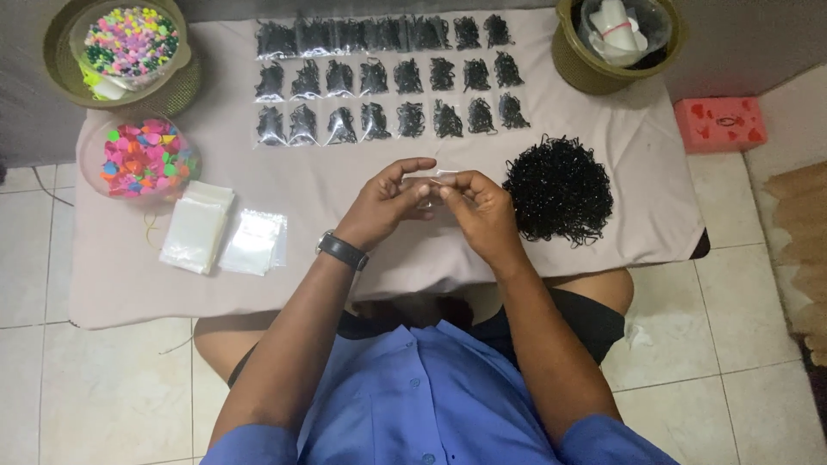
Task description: The person picks up small black rubber bands from a pile and places them into small plastic bags, one bag at a time.
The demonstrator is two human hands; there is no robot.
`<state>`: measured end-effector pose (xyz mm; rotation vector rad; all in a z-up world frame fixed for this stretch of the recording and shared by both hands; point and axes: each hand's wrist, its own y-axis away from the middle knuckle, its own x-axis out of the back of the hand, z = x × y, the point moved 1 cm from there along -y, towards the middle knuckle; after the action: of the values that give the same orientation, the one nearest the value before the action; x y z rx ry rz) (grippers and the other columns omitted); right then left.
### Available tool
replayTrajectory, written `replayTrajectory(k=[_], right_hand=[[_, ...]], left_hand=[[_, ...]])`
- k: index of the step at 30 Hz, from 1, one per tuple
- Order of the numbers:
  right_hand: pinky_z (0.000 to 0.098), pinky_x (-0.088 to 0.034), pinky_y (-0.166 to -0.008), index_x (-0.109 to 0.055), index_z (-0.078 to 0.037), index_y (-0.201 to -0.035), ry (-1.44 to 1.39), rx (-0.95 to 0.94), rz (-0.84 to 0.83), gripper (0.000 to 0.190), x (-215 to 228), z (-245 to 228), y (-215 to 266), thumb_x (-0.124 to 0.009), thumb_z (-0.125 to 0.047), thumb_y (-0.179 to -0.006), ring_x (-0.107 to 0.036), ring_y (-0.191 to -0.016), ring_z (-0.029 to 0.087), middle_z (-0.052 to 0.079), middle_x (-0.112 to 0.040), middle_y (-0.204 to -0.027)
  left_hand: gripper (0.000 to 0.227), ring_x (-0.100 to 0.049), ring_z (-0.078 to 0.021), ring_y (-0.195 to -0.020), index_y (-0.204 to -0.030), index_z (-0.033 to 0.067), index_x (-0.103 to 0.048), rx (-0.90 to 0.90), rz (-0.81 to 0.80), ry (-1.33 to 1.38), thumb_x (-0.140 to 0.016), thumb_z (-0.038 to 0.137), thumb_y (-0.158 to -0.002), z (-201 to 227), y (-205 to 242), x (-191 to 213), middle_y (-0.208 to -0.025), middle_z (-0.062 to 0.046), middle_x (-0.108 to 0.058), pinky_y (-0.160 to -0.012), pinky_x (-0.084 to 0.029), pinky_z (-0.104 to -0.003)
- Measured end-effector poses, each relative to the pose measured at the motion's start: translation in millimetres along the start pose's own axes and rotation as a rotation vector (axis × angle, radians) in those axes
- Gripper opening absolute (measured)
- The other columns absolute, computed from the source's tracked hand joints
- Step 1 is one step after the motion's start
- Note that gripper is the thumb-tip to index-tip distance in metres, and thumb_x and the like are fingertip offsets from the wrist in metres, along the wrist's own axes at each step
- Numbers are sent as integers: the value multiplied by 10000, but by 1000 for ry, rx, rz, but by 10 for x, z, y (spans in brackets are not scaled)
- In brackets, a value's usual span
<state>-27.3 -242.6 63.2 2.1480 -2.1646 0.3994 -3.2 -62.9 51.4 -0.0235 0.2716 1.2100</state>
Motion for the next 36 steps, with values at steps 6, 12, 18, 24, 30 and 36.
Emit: replayTrajectory(k=[6, 12, 18, 24, 30, 36], right_hand=[[327, -562, -886, -764, -36, -1076, -146, -101, -131, 143, 55, -90, -40, -652, -71, -994, -668, -874, 107, 89, -777, -885], [364, -533, -985, -737, -1, -1186, -298, -128, -147, 228, -14, -236, 32, -604, -57, -1011, -666, -1020, 148, 148, -778, -1078], [386, -549, -927, -729, -27, -1235, 84, -93, -176, 260, 17, -19, 19, -603, -88, -1017, -731, -1038, 207, 174, -779, -1089], [390, -567, -844, -770, -112, -1181, 268, -11, -64, 236, -7, 35, 83, -691, -122, -959, -760, -968, 270, 116, -795, -977], [439, -459, -860, -760, -107, -1093, 781, 262, 273, 216, 625, 275, -15, -809, -57, -888, -640, -938, 301, 81, -708, -920], [447, -349, -891, -781, -134, -974, 1159, 47, 195, 99, 897, 610, -23, -819, -169, -890, -579, -955, 237, -10, -628, -809]], left_hand=[[582, -725, -245, -1080, -1534, 97, -418, 22, -140, 162, -636, 100, -995, -77, 38, 9, -1210, -169, -727, -893, -660, -419], [560, -699, -210, -1123, -1522, 104, -452, -64, -109, 102, -631, 43, -995, -109, 71, -11, -1295, -149, -677, -897, -665, -357], [846, -560, -508, -1286, -1545, 129, -431, -320, 13, -681, -843, 34, -812, 68, 163, -130, -1526, -262, -452, -1032, -553, -578], [518, -712, -328, -1094, -1335, 50, -641, -470, 174, -826, -799, -10, -846, -384, 2, -2, -1207, -133, -694, -908, -623, -431], [561, -718, -337, -1007, -1399, 114, -618, -382, 360, -674, -816, 80, -875, -419, -34, 205, -1141, -139, -695, -882, -619, -461], [544, -730, -306, -937, -1397, 122, -614, -349, 469, -625, -823, 108, -895, -521, -126, 275, -1156, -139, -693, -831, -645, -442]])
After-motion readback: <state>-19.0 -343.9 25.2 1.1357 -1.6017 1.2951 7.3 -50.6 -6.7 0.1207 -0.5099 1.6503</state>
